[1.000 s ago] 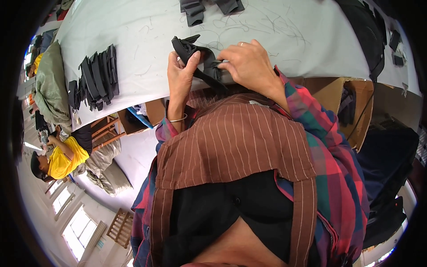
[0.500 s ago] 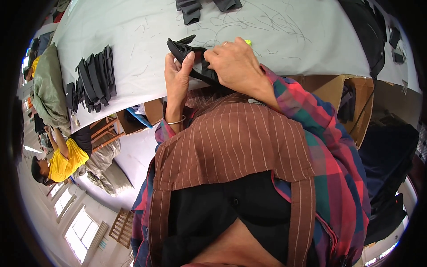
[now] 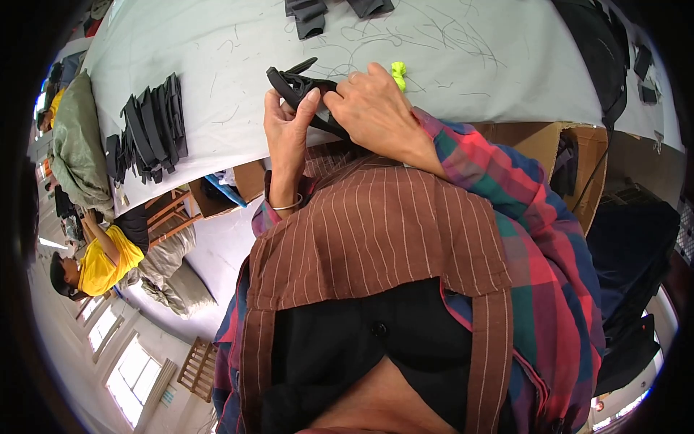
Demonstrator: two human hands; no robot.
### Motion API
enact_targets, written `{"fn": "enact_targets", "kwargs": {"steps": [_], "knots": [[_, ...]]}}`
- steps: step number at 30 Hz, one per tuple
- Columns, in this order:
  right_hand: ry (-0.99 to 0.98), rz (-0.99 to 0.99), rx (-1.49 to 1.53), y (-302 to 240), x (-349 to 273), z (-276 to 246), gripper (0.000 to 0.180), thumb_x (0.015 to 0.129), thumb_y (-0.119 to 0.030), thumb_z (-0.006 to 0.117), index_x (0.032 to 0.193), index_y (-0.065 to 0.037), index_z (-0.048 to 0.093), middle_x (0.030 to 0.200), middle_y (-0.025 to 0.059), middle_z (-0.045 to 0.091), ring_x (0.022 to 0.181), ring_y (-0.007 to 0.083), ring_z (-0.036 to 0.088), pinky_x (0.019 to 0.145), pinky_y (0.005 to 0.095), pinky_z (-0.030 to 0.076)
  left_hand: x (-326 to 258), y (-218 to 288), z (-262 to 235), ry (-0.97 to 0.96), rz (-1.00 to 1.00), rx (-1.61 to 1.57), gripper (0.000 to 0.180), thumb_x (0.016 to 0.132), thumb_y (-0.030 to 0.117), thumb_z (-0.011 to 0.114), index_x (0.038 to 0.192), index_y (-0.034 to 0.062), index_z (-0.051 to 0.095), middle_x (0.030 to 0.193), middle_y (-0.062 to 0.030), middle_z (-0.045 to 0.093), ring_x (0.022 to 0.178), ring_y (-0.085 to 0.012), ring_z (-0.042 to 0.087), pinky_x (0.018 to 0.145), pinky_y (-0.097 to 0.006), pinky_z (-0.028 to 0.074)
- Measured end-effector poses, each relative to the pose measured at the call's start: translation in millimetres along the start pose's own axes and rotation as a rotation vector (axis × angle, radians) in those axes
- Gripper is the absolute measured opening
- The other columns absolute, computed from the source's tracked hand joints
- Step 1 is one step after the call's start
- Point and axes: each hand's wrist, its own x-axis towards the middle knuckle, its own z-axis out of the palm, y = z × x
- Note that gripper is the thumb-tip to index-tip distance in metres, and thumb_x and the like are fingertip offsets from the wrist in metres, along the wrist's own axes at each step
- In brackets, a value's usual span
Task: Trimming excess material and loose threads from fabric straps using specialized snips.
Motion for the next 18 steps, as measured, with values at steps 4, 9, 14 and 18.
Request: {"fn": "enact_targets", "kwargs": {"steps": [4,9,14,18], "knots": [[0.034,0.007,-0.011,2.2,-3.7,-2.2,0.001,0.071,-0.008,0.057,0.072,-0.008,0.057,0.066,0.0034,0.054,0.066,0.0203,0.054,0.061,0.0349,0.037,-1.0,4.4,2.8,-0.022,0.006,0.041,0.039,0.081,0.014,0.075,0.100,0.0015,0.043,0.084,-0.0056,0.060,0.072,-0.0067,0.055,0.061,-0.020,0.045],[0.054,0.030,-0.016,6.1,-11.4,-0.5,0.002,0.073,-0.010,0.059,0.074,-0.009,0.058,0.066,0.0028,0.054,0.067,0.0195,0.054,0.061,0.0348,0.036,0.1,1.5,4.4,-0.056,0.010,-0.001,0.037,0.081,0.011,0.074,0.099,0.0016,0.043,0.086,-0.0057,0.061,0.073,-0.0071,0.056,0.063,-0.020,0.046],[0.050,0.070,-0.004,9.8,-18.3,4.6,0.008,0.075,-0.016,0.064,0.077,-0.010,0.059,0.067,0.0017,0.053,0.067,0.0191,0.054,0.061,0.0347,0.036,2.4,0.9,5.1,-0.139,-0.064,-0.112,0.036,0.080,0.006,0.072,0.104,0.0002,0.045,0.095,-0.0082,0.062,0.082,-0.0098,0.059,0.072,-0.023,0.049],[0.054,0.080,0.011,11.2,-20.6,3.5,0.010,0.075,-0.017,0.065,0.079,-0.010,0.059,0.069,0.0017,0.054,0.068,0.0194,0.054,0.061,0.0352,0.036,5.4,0.9,2.0,-0.182,-0.098,-0.082,0.038,0.081,0.007,0.071,0.109,-0.0011,0.046,0.099,-0.0093,0.062,0.087,-0.0112,0.060,0.076,-0.024,0.049]]}}
